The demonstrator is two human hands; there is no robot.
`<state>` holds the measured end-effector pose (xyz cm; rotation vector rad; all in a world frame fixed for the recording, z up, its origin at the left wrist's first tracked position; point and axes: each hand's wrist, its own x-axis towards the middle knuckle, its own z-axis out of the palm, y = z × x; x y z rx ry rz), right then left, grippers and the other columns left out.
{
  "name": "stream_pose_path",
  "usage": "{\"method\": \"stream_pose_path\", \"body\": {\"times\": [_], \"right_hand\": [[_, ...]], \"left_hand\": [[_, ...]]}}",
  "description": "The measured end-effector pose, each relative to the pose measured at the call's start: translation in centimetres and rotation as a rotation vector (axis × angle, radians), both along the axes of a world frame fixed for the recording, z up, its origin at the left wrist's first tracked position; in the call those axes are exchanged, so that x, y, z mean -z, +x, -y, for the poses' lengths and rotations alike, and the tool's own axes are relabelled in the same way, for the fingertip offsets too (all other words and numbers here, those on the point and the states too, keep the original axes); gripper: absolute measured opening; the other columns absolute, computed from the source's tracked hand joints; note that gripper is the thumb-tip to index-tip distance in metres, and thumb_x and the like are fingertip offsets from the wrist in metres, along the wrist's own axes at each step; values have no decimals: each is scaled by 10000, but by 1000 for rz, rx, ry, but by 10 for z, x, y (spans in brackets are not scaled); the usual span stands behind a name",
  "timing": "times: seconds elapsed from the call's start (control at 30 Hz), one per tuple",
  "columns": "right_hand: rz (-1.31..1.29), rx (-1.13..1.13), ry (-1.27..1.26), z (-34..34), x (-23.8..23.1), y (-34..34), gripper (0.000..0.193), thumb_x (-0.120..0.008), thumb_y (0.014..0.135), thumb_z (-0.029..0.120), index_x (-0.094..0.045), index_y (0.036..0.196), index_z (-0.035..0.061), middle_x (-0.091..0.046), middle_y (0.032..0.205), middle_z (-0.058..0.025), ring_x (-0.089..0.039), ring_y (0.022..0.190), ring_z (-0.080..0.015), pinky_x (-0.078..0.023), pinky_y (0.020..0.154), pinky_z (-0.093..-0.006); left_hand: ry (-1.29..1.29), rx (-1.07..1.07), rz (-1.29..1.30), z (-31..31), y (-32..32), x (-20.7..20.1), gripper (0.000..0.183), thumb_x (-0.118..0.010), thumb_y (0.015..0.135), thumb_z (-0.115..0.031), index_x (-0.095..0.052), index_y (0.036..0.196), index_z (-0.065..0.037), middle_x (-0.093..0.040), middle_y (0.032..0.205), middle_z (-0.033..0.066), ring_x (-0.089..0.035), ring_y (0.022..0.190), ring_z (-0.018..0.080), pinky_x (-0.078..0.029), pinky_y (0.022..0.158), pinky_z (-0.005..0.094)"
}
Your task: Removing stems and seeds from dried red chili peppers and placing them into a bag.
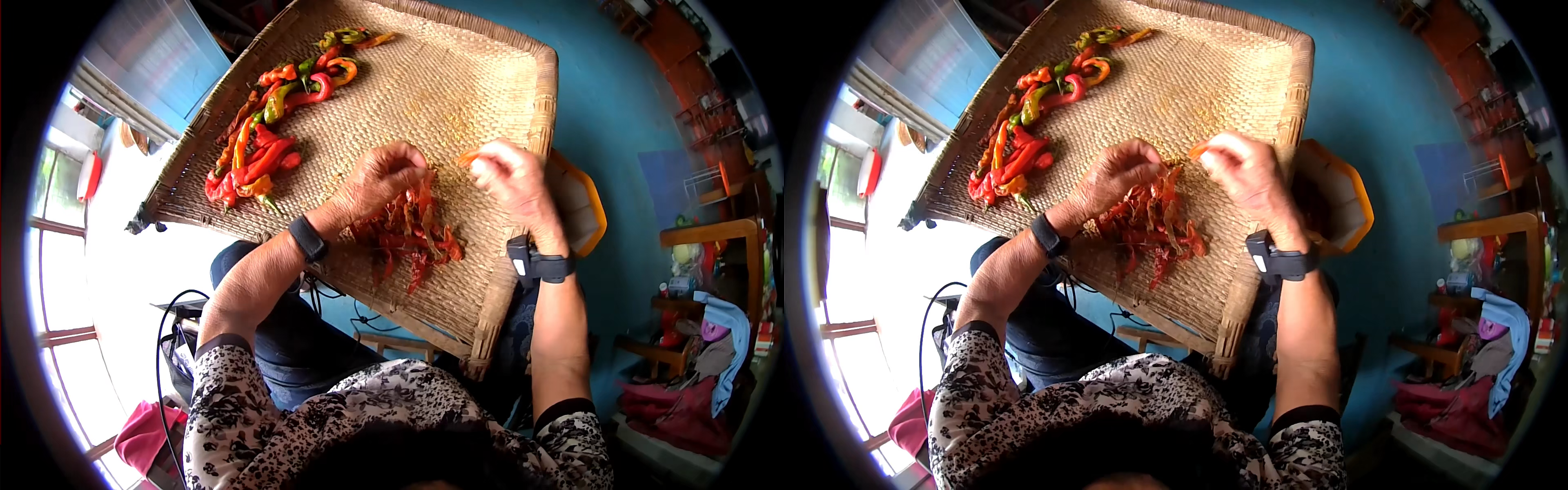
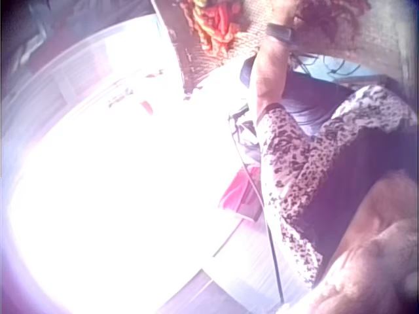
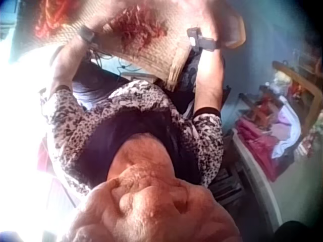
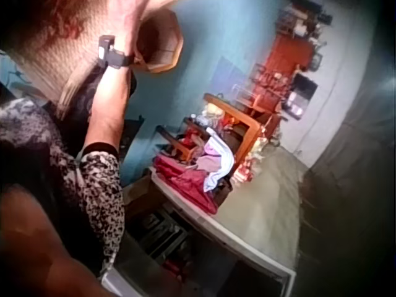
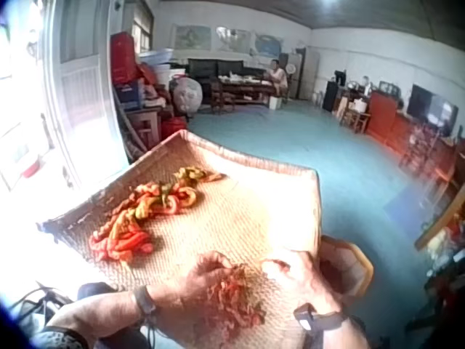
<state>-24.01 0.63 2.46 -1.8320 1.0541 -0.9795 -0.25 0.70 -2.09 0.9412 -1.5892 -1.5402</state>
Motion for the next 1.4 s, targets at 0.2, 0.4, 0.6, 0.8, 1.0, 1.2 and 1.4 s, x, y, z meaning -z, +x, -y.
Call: {"method": "stream_pose_path", "body": {"times": [0.2,0.4,0.6,0.8,1.0,1.2,1.4], "right_hand": [[-506,715,-279,5,-11,-76,127,-615,859,141,-607,925,32,-635,743,-163,-614,638,-228,-480,604,-332],[-571,677,-394,4,5,-88,235,-624,832,101,-604,1052,25,-641,901,-181,-627,744,-335,-505,682,-388],[-296,141,-177,-3,-4,-38,195,-621,833,89,-617,1010,7,-649,868,-147,-644,746,-204,-516,644,-315],[-484,-105,-14,-1,4,-17,315,-630,823,98,-573,1120,9,-646,926,-160,-642,781,-228,-509,716,-346],[-523,-134,-14,3,15,-19,353,-639,813,103,-564,1148,20,-638,964,-179,-637,789,-255,-505,725,-360],[-361,-176,77,-3,8,2,365,-659,804,120,-576,1147,30,-646,900,-192,-639,735,-251,-505,693,-356],[-368,-213,39,-3,1,1,221,-628,849,161,-635,1011,10,-649,803,-139,-604,666,-183,-477,625,-319]], "left_hand": [[-666,-99,708,6,7,11,180,-571,887,-120,-599,1060,-75,-619,1003,91,-592,938,235,-493,811,353],[-847,71,878,1,-3,28,187,-552,877,-136,-617,1038,-67,-625,991,99,-569,958,264,-462,864,361],[-658,2,547,0,-6,-2,183,-595,834,-80,-624,1014,-71,-653,926,87,-615,903,288,-526,739,371],[-856,27,717,-3,-7,14,300,-610,846,-150,-584,1144,-133,-611,1078,125,-567,1022,277,-466,886,378],[-903,128,768,-12,-18,20,227,-607,829,-148,-623,1048,-90,-611,930,116,-576,902,283,-483,822,374],[-713,61,386,-15,-16,-6,202,-603,794,20,-624,985,-42,-633,951,115,-629,885,306,-520,763,366],[-671,132,280,-17,-20,-9,251,-586,800,47,-618,1029,-50,-634,937,102,-640,874,279,-524,744,340]]}}
